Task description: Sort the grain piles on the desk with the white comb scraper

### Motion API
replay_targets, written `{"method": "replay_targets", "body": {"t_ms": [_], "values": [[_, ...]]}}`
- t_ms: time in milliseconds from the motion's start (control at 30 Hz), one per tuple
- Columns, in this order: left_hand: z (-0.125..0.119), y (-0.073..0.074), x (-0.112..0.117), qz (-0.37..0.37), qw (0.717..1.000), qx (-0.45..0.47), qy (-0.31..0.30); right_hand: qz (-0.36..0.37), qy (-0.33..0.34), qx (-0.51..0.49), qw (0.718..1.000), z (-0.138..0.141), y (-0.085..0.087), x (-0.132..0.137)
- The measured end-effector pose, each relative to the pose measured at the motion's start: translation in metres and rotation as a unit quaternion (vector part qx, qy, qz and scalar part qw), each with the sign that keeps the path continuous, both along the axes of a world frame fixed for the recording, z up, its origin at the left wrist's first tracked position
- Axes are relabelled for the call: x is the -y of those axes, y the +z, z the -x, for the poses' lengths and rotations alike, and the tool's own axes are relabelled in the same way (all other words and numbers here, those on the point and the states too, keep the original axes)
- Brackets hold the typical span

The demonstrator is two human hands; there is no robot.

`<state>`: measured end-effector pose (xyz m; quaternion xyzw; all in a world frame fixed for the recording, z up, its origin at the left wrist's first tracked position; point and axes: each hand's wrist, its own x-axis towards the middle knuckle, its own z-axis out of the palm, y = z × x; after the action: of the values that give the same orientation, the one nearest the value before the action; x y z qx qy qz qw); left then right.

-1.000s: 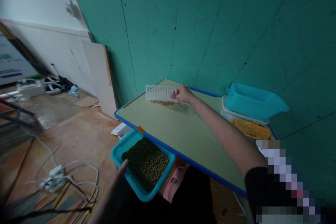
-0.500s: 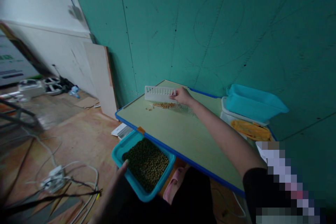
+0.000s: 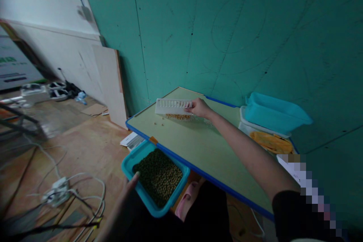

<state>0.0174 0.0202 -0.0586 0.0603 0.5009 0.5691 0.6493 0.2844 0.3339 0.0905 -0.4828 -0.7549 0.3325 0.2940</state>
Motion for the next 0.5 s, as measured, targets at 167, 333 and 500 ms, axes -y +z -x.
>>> {"method": "replay_targets", "body": {"t_ms": [167,333,500], "values": [[-0.002,-0.004,-0.003,-0.013,1.000,0.008,0.011,0.015,0.045,-0.031,0.998,-0.010,0.002,0.005],[-0.001,-0.013,-0.005,-0.033,0.999,0.014,0.012,-0.032,-0.016,-0.032,0.999,0.001,0.003,-0.005],[0.002,-0.015,-0.003,-0.020,1.000,0.005,-0.008,-0.087,-0.055,0.028,0.994,0.011,-0.002,-0.016]]}}
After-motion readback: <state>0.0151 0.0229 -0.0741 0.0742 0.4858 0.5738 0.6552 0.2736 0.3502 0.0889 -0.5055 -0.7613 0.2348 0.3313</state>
